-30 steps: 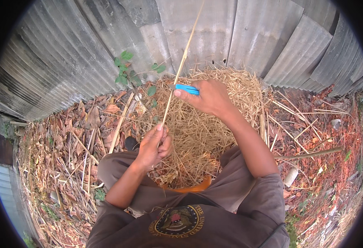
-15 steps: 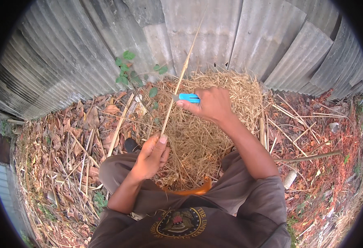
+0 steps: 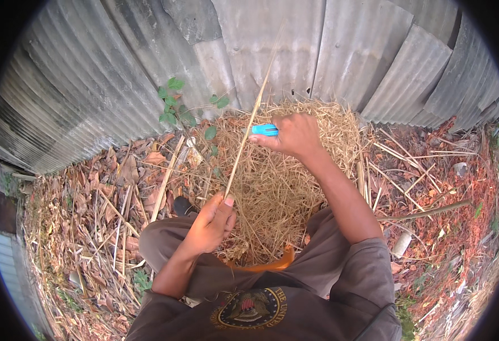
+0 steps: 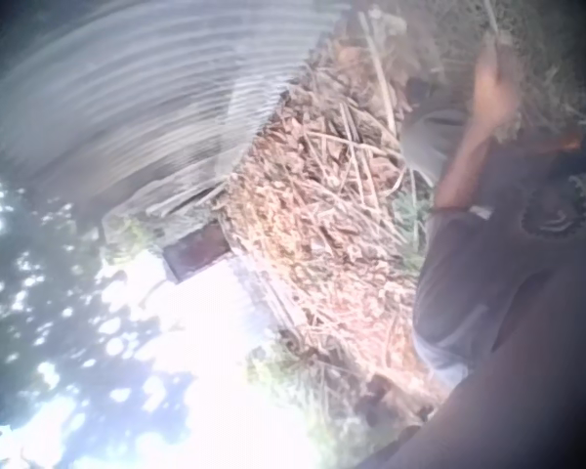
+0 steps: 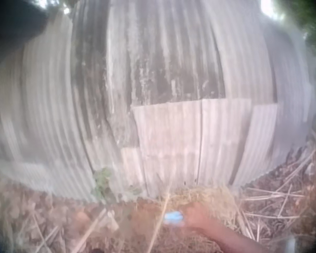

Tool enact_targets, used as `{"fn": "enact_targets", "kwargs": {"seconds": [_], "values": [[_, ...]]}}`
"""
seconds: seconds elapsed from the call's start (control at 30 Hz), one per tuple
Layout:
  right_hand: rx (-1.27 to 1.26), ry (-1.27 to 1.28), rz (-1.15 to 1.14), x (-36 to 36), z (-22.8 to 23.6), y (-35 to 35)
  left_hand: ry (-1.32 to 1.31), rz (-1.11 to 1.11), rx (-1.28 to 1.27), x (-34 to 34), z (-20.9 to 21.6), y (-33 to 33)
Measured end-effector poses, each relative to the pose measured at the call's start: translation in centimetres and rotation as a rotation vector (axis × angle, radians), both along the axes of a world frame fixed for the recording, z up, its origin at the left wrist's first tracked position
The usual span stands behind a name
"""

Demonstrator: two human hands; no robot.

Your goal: The person sits on the ground and uses a blue utility knife to strip the outer layers from a long bamboo stick. They rotate the stick and scrape along its length to remove the fibrous material, then switch to a larger knife to continue the process.

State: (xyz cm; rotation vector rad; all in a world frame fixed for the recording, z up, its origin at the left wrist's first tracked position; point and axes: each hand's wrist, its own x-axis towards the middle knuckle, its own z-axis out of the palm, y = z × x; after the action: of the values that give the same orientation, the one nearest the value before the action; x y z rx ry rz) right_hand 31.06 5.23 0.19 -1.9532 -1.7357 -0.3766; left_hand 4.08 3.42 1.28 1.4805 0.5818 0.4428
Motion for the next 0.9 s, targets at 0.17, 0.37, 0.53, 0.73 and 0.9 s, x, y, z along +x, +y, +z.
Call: {"fn": "enact_targets", "kwargs": {"seconds": [0.17, 0.37, 0.53, 0.73, 0.9], "values": [[0.038, -0.051, -0.053, 2.7, -0.5, 0.5, 0.026, -0.041, -0.065, 0.4, -0.2, -0.3], [-0.038, -0.094, -0.108, 6.2, -2.6, 1.5, 0.065, -0.038, -0.047, 1.5, -1.3, -0.9], [-0.106, 0.138, -0.115, 4.9, -1.7, 1.7, 0.064, -0.024, -0.031, 1.5, -1.9, -0.5], [-0.168, 0.581, -0.155, 2.9, -2.3, 1.2, 0.032, -0.009, -0.316, 1.1, -0.9, 0.7], [-0.109, 0.067, -0.247, 2.6, -0.3, -0.2, 0.076, -0.029, -0.207, 0.2, -0.7, 0.1]]}}
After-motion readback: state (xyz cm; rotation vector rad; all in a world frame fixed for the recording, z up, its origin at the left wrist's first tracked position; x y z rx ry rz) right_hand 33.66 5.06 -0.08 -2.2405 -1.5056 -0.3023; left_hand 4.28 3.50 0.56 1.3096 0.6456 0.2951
